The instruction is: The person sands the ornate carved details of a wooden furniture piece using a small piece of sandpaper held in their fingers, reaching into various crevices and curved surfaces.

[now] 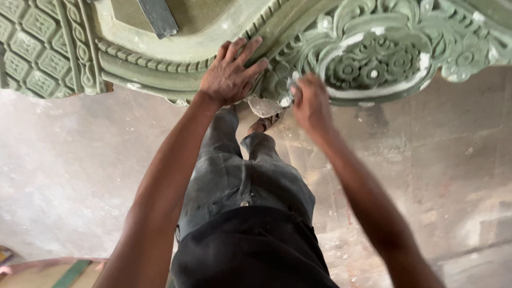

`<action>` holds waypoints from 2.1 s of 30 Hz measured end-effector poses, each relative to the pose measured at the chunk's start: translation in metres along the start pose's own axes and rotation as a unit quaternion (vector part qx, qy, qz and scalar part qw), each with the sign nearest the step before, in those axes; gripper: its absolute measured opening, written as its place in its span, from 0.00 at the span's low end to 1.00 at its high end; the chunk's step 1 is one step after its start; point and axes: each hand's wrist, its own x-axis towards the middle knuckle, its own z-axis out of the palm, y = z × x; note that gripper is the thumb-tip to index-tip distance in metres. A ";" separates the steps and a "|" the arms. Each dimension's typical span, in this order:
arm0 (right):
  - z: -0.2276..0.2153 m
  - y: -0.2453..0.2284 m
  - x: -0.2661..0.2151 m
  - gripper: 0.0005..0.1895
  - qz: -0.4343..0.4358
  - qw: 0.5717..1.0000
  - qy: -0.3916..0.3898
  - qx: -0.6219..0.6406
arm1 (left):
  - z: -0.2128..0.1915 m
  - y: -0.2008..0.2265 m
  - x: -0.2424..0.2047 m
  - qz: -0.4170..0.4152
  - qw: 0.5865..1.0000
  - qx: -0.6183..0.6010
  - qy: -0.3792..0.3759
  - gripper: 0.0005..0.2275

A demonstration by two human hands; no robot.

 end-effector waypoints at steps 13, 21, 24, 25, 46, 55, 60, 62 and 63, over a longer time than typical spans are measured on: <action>-0.010 0.000 0.033 0.06 -0.175 0.982 -0.071 -0.030 | 0.007 -0.002 -0.005 0.009 0.997 -0.019 0.078 0.21; -0.022 0.010 0.052 0.13 -0.230 0.953 -0.169 -0.103 | 0.009 -0.002 -0.007 -0.012 0.997 -0.006 0.073 0.22; -0.020 0.015 0.045 0.10 -0.177 0.967 -0.159 -0.090 | 0.010 -0.005 -0.010 0.002 0.996 0.010 0.090 0.22; -0.020 0.017 0.038 0.11 -0.155 0.974 -0.132 -0.098 | 0.010 -0.003 -0.011 0.000 0.996 0.007 0.091 0.22; -0.021 -0.008 -0.005 0.09 -0.133 0.969 -0.078 -0.194 | 0.012 -0.002 -0.011 -0.014 0.995 0.024 0.100 0.18; 0.034 -0.003 -0.012 0.11 -0.066 0.992 0.005 -0.112 | 0.011 -0.001 -0.005 -0.010 0.991 -0.043 0.127 0.19; 0.036 -0.026 -0.018 0.16 0.032 0.995 0.052 -0.080 | -0.016 0.006 -0.001 -0.017 0.982 -0.087 0.166 0.20; 0.035 -0.032 -0.012 0.09 0.075 0.995 0.023 -0.067 | -0.029 0.005 -0.001 -0.093 0.969 -0.152 0.172 0.26; 0.037 -0.035 -0.009 0.07 0.119 0.992 -0.016 -0.047 | -0.032 0.005 0.000 -0.088 0.969 -0.150 0.177 0.26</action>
